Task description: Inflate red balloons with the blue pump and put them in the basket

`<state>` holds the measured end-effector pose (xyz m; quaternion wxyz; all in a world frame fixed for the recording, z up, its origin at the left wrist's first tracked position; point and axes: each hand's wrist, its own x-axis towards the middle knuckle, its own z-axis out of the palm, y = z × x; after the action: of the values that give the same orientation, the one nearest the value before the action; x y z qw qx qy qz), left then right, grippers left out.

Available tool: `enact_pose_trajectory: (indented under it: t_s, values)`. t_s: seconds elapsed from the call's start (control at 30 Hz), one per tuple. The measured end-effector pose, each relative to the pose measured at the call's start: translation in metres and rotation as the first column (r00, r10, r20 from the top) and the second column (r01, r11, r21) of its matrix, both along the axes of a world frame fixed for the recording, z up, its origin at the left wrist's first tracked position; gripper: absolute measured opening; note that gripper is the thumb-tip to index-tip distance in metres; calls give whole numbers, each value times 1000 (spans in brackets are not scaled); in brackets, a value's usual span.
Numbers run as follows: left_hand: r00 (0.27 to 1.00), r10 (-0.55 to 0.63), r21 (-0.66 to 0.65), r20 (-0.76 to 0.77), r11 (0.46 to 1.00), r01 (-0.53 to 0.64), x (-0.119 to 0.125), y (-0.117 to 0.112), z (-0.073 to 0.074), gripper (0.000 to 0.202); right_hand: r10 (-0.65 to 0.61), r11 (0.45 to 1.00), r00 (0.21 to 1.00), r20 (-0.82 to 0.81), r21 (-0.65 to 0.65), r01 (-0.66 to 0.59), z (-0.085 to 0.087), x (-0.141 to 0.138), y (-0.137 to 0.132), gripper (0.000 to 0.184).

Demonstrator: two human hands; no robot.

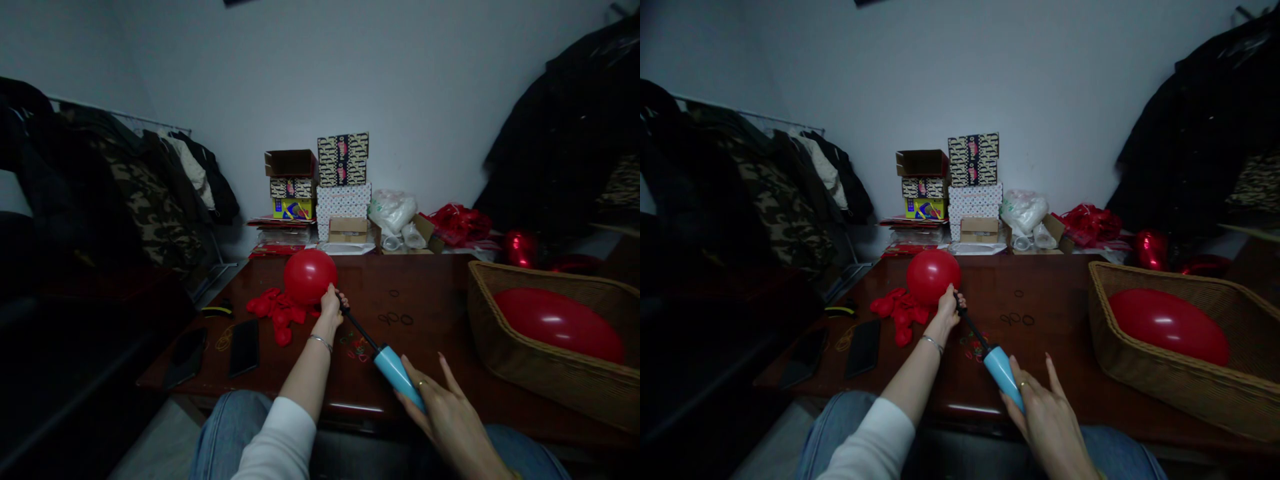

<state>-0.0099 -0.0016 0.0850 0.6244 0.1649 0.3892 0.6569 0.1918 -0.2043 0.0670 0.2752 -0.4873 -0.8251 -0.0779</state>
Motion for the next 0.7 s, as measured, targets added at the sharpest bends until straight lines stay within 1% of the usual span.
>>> enact_pose_trajectory:
  t_s: [0.17, 0.3, 0.43, 0.5, 0.6, 0.7]
  values:
    - [1000, -6, -5, -4, 1000, 6, 6, -4, 2, 31, -18, 999, 1000, -12, -51, 17, 6, -7, 8, 38]
    - [1000, -13, -28, -14, 1000, 13, 16, -10, 5, 29, -46, 995, 999, 0, -83, 46, 13, -23, 27, 41]
    - [1000, -27, -50, -7, 998, 27, 23, -16, 6, 29, -64, 996, 998, 24, -55, 65, 21, -39, 50, 42]
    - [999, -32, -47, -2, 998, 32, 24, -18, 6, 28, -71, 996, 997, 33, -47, 73, 22, -44, 57, 41]
    - [1000, -21, -47, -22, 999, 20, 24, -20, 6, 27, -68, 996, 998, 13, -59, 68, 21, -48, 58, 42]
    - [999, -29, -51, -29, 998, 27, 25, -21, 5, 27, -57, 996, 998, -18, -64, 55, 17, -46, 51, 43]
